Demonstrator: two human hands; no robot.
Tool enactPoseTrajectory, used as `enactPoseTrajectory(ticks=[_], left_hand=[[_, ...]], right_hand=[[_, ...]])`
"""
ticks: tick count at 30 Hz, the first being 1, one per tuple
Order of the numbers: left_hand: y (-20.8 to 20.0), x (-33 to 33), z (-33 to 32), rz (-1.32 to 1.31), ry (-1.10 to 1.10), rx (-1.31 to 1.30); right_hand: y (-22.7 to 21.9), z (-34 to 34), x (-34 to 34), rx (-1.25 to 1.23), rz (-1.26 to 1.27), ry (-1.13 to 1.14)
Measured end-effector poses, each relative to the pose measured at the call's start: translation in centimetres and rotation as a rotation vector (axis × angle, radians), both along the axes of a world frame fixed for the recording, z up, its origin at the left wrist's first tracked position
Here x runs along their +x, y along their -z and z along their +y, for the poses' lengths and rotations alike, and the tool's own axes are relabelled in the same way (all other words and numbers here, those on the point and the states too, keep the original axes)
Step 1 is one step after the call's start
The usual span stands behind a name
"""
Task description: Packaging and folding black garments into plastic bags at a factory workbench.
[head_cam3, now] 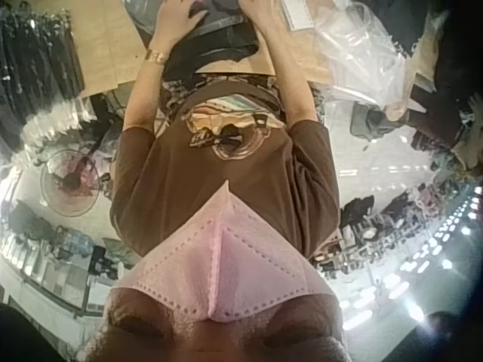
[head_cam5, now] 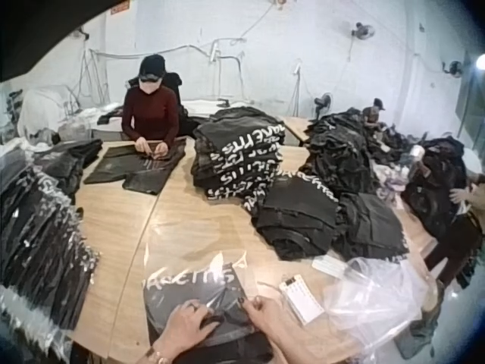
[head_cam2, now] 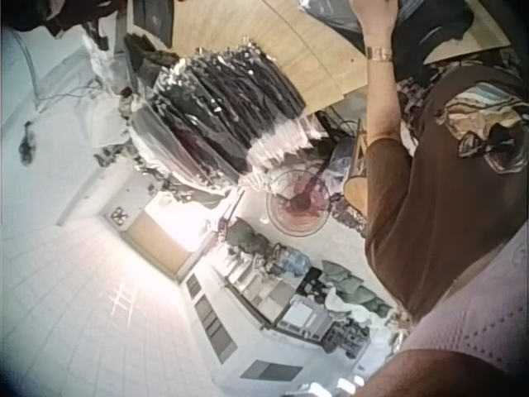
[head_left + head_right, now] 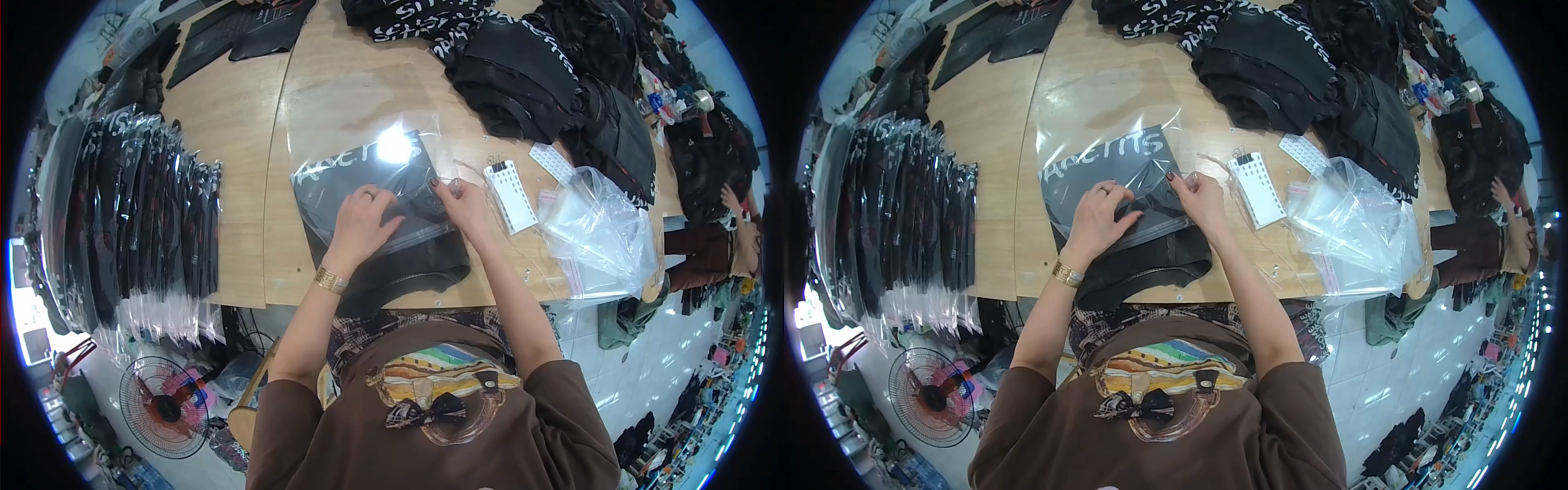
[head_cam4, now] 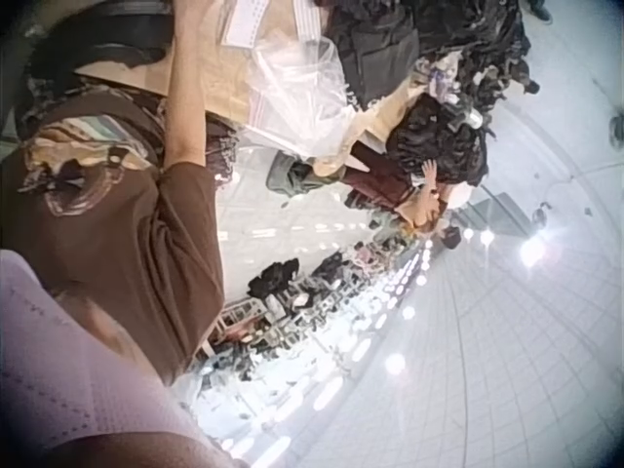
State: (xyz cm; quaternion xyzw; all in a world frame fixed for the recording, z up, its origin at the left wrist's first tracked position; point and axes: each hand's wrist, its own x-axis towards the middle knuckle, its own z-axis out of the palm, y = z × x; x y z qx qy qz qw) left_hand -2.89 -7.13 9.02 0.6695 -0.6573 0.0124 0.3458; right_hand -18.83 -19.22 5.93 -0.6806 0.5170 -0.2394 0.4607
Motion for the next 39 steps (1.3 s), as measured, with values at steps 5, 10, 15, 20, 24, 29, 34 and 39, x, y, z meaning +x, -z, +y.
enactPoseTrajectory(ticks=[5, 10, 15, 20, 24, 29, 34, 39], left_hand=[[1.1, 1.4, 0.5, 0.245, -0.102, 0.107], [1.2, 2.7, 1.0, 0.013, -0.17, 0.04], [1.2, 2.9, 0.9, -0.234, 0.004, -0.046], [1.2, 2.2, 2.8, -0.233, 0.141, -0.044], [2.2, 3.9, 5.3, -0.32, 0.131, 0.002], [2.5, 7.1, 6.3, -0.27, -0.103, -0.086], [3.8, 10.1, 3.4, -0.139, -0.402, -0.01], [5.2, 12.9, -0.1, -0.033, -0.542, 0.078]], right_hand=[[-0.1, -0.5, -0.4, 0.009, 0.071, -0.041], [-2.3, 1.3, -0.4, -0.33, -0.028, -0.156], [-1.6, 1.2, -0.1, -0.595, 0.266, -0.304], [-0.8, 0.1, 0.2, -0.495, 0.246, -0.144], [-0.2, -0.3, 0.0, -0.455, 0.28, -0.19], [0.3, -0.8, 0.0, -0.495, 0.168, -0.168], [-0.2, -5.0, 2.1, -0.176, 0.257, -0.321], [-1.1, -10.6, 5.5, 0.499, 0.047, -0.409]])
